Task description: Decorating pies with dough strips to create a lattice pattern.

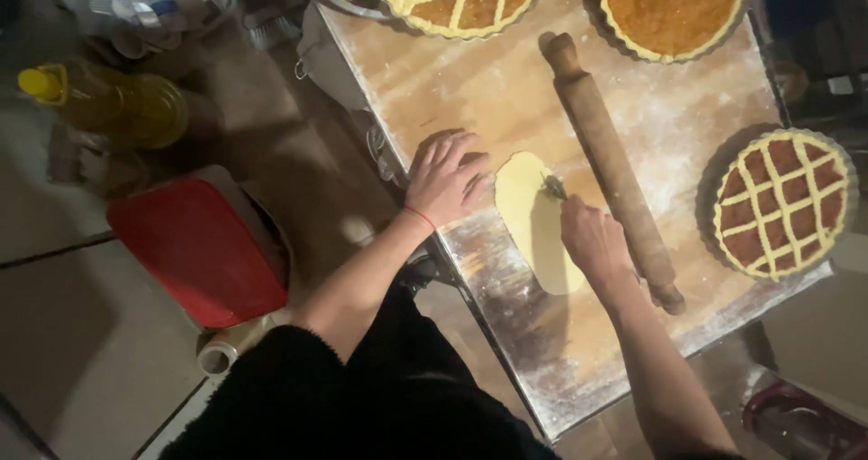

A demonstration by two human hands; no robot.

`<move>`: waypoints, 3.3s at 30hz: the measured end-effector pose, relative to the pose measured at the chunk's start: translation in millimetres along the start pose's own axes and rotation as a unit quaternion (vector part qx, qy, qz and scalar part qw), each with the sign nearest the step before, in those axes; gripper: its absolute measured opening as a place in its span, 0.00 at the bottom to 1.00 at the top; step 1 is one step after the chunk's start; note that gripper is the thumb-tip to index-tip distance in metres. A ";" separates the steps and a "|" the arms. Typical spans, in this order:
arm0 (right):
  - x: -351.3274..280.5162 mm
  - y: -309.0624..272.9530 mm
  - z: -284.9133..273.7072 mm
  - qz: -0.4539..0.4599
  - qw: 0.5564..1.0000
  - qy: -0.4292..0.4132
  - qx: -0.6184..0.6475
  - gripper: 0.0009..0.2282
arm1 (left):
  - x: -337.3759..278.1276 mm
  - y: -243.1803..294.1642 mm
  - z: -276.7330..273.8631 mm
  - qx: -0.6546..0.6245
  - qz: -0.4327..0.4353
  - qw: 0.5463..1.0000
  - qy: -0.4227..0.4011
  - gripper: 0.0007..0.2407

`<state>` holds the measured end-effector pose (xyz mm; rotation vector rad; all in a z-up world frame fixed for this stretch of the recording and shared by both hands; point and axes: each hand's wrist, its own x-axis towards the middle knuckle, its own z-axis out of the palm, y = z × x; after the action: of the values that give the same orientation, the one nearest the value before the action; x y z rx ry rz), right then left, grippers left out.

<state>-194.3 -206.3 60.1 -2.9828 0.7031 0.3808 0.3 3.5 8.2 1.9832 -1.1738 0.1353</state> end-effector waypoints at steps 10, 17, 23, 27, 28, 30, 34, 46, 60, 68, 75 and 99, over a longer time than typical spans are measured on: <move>59.7 -19.2 -13.9 -0.023 0.999 0.029 -0.005 0.08 | -6.1 -4.1 10.2 -0.010 -0.009 1.000 0.006 0.11; -42.9 12.2 -46.7 0.031 0.997 0.043 0.047 0.08 | -0.6 -2.7 5.0 -0.015 0.000 1.000 0.014 0.11; -77.3 25.4 -31.6 0.050 0.997 0.037 0.053 0.07 | 1.4 -1.1 1.9 -0.023 0.006 1.000 0.009 0.11; -95.2 34.2 -18.3 0.062 0.996 0.035 0.055 0.07 | 1.8 -2.1 3.6 -0.018 0.018 1.000 0.008 0.10; -97.9 35.5 -14.7 0.063 0.996 0.034 0.056 0.07 | 1.6 -3.1 4.4 -0.015 0.019 1.000 0.012 0.10; -102.4 39.0 -5.4 0.064 0.996 0.031 0.057 0.07 | 0.1 -2.1 4.6 -0.018 0.016 1.000 0.011 0.10; -104.3 53.8 20.5 0.060 0.996 0.026 0.055 0.07 | 1.4 -1.7 2.8 -0.018 0.010 1.000 0.006 0.10; -106.1 41.9 21.6 0.043 0.998 0.009 0.044 0.07 | -1.1 -3.2 6.5 0.005 0.018 1.000 -0.008 0.10; -79.4 28.9 21.2 0.016 0.999 -0.013 0.025 0.07 | -1.7 -2.0 3.5 0.015 0.026 0.999 -0.025 0.12; -45.8 11.7 7.9 0.009 0.999 -0.038 -0.027 0.08 | -3.3 -3.2 5.8 -0.001 0.022 0.999 -0.039 0.13; -12.0 -9.6 -2.6 0.005 0.999 -0.040 -0.030 0.07 | -3.9 -3.1 6.4 -0.018 0.018 0.998 -0.051 0.13; -74.4 52.1 3.1 0.035 0.999 0.026 0.004 0.08 | -3.5 -4.6 5.1 -0.015 0.039 0.999 -0.020 0.10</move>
<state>-282.7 -220.3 75.9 -2.9771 0.8127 0.3044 0.4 3.5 0.5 1.9227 -1.2718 0.1172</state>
